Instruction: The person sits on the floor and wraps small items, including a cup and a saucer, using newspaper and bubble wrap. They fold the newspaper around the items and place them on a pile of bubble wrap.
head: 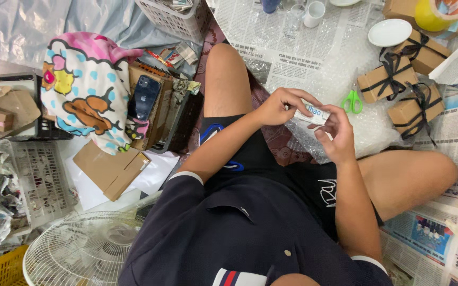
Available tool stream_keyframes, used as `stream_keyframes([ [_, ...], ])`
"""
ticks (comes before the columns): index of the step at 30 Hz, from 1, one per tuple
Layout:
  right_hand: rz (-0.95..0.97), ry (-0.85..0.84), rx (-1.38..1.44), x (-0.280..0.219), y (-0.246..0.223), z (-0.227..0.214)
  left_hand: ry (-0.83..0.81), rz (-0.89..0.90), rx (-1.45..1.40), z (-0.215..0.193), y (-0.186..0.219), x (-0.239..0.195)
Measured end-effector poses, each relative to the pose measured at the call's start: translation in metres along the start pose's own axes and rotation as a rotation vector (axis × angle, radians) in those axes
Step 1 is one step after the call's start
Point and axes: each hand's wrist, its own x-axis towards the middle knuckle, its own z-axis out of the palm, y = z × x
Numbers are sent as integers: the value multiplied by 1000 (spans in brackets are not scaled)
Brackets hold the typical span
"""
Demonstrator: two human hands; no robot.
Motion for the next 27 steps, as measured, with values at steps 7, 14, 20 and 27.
stream_keyframes([
  [7, 145, 224, -121, 4, 1, 11, 28, -21, 80, 4, 18, 4],
  [14, 56, 293, -114, -10, -5, 9, 77, -232, 229, 15, 71, 0],
  [20, -155, 115, -505, -22, -50, 21, 117, -121, 669, 30, 108, -38],
  [27, -284, 10, -614, -4, -84, 54, 244, -83, 622, 18, 127, -70],
])
